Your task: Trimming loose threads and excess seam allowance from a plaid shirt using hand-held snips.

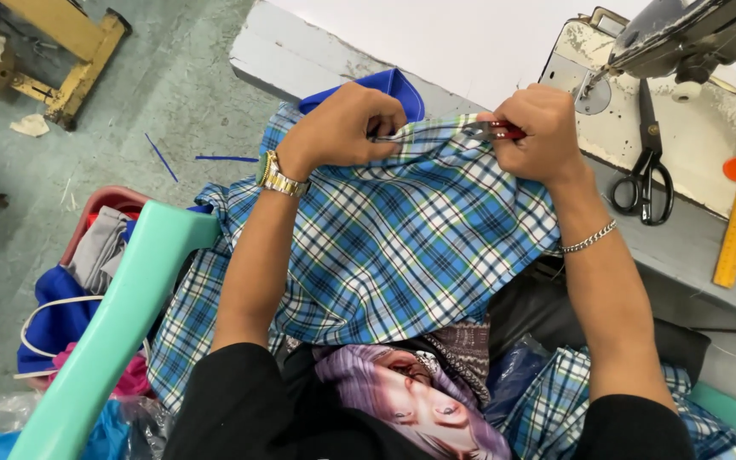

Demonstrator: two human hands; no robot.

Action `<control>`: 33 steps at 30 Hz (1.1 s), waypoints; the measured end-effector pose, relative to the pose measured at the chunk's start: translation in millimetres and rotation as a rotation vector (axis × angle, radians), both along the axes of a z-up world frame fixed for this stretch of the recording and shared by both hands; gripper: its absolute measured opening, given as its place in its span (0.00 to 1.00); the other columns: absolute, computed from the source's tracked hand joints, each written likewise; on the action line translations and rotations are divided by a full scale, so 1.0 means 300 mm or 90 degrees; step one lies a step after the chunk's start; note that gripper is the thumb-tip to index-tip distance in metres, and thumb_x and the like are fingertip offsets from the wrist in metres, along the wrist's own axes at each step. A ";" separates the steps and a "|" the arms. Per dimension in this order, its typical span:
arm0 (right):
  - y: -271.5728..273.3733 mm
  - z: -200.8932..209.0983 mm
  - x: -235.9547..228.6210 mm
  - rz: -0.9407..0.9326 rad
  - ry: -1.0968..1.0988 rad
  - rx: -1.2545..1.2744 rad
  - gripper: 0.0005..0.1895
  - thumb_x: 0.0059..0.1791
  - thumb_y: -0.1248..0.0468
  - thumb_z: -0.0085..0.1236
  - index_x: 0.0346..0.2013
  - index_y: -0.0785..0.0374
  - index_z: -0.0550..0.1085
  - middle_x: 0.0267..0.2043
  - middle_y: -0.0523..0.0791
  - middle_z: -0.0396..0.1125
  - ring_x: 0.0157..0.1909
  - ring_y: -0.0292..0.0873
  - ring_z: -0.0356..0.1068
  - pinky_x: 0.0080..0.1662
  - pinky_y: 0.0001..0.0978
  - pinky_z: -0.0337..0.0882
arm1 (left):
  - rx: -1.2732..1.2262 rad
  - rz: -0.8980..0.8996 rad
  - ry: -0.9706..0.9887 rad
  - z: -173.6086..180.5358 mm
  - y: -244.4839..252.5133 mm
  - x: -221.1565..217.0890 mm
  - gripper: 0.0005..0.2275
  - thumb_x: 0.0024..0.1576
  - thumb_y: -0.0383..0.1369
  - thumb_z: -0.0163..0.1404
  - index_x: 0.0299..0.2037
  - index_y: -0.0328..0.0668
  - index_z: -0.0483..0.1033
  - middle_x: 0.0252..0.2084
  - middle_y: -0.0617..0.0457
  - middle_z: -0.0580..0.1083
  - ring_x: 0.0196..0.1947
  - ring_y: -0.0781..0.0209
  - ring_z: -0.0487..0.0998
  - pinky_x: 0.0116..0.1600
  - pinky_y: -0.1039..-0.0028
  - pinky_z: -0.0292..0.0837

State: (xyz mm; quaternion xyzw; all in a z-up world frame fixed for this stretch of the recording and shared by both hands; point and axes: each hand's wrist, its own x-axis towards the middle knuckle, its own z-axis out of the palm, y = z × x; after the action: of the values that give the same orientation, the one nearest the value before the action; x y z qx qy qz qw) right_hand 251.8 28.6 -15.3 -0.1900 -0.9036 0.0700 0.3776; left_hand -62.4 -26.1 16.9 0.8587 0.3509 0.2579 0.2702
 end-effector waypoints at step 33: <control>-0.288 0.163 0.216 -0.399 -0.099 -0.040 0.25 0.63 0.46 0.54 0.46 0.69 0.75 0.27 0.43 0.65 0.28 0.41 0.66 0.33 0.33 0.64 | -0.088 -0.183 -0.248 -0.041 0.164 0.181 0.15 0.66 0.43 0.52 0.39 0.38 0.83 0.28 0.57 0.76 0.19 0.71 0.62 0.29 0.78 0.61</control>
State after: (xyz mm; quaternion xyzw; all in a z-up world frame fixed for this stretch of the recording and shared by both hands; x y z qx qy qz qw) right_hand 316.8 -57.9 33.6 -0.4758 -0.8245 -0.0365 0.3043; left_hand -8.1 23.1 4.5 0.8134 0.1836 0.3527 0.4246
